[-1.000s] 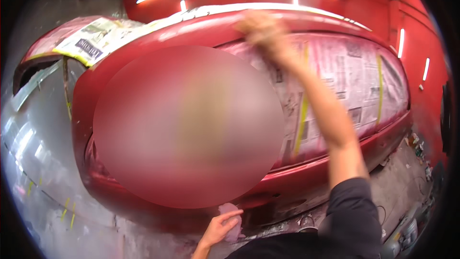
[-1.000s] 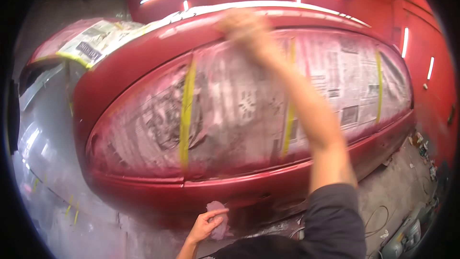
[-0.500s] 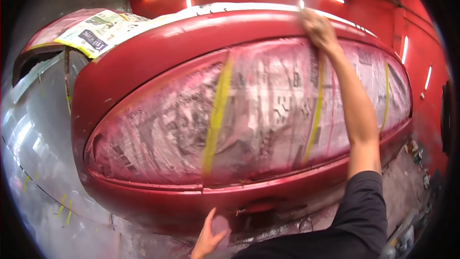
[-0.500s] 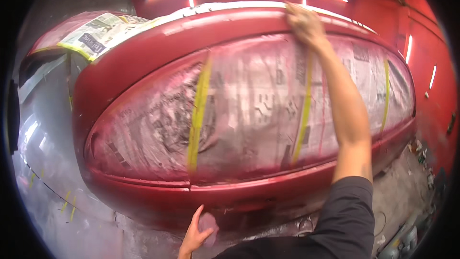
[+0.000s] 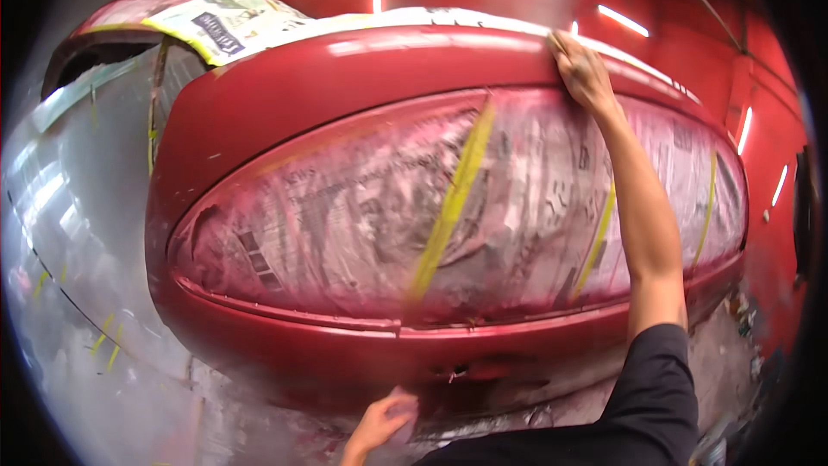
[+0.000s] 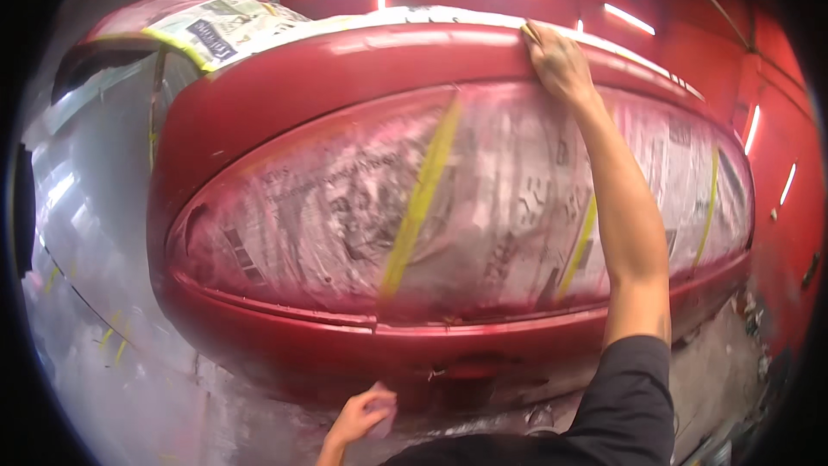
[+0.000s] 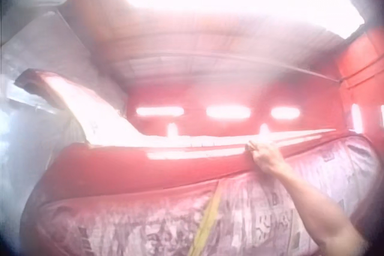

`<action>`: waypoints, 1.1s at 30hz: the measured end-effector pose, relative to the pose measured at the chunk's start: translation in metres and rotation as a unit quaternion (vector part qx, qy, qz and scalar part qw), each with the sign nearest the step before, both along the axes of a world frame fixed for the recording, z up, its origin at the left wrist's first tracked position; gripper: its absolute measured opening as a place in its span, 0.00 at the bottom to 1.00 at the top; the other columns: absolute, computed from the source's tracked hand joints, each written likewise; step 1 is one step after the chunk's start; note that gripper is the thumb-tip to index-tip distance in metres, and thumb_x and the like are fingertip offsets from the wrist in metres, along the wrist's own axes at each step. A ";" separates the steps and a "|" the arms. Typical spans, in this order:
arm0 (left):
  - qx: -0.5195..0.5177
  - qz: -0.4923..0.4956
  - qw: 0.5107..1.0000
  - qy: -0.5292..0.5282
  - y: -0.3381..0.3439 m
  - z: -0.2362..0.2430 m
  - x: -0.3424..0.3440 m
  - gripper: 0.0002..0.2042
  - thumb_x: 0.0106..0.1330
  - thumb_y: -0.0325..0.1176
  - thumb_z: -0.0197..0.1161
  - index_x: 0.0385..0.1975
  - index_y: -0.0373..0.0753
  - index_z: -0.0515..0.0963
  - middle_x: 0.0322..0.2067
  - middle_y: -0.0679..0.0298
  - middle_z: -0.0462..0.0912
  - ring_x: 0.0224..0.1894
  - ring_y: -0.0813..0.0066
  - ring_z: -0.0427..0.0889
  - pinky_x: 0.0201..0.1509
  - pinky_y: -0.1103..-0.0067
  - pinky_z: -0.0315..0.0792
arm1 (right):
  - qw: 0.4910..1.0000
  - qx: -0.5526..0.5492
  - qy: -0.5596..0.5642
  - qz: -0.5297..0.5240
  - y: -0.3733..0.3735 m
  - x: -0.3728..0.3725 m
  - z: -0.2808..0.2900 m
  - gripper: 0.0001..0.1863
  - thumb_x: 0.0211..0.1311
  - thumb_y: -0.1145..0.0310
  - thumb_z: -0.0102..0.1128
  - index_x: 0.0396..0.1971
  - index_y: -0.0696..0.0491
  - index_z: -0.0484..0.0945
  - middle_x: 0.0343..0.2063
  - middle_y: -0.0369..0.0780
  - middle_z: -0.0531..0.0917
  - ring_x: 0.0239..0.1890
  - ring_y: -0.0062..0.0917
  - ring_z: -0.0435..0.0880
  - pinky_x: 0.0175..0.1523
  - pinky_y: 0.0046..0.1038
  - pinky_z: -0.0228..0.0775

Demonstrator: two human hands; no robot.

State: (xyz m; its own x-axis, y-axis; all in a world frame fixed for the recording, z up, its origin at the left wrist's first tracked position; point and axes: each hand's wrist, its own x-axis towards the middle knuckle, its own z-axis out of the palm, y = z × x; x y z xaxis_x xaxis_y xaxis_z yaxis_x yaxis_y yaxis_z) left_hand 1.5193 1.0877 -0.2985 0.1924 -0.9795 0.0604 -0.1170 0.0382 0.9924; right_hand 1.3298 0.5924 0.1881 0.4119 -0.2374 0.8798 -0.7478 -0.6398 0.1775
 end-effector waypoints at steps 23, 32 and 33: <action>0.049 -0.176 0.983 -0.017 -0.036 0.013 -0.004 0.17 0.70 0.27 0.70 0.58 0.36 0.85 0.48 0.60 0.91 0.52 0.74 0.88 0.60 0.74 0.79 | 0.982 -0.128 -0.045 0.132 0.089 0.116 -0.080 0.25 0.69 0.70 0.53 0.65 0.57 0.80 0.71 0.52 0.77 0.76 0.47 0.72 0.82 0.45 0.56; 0.062 -0.106 0.992 0.035 -0.008 -0.008 -0.015 0.18 0.70 0.25 0.69 0.59 0.36 0.84 0.49 0.61 0.91 0.53 0.75 0.87 0.63 0.75 0.78 | 0.998 -0.001 -0.048 0.029 0.051 -0.040 -0.056 0.16 0.70 0.72 0.56 0.52 0.51 0.88 0.54 0.46 0.88 0.67 0.41 0.82 0.73 0.47 0.72; 0.069 -0.141 0.986 0.046 -0.024 -0.001 -0.030 0.18 0.70 0.25 0.69 0.60 0.36 0.84 0.49 0.61 0.90 0.53 0.75 0.87 0.63 0.75 0.78 | 0.978 -0.100 -0.016 0.185 0.051 -0.006 -0.073 0.15 0.68 0.70 0.56 0.49 0.57 0.86 0.55 0.50 0.88 0.64 0.45 0.84 0.71 0.49 0.72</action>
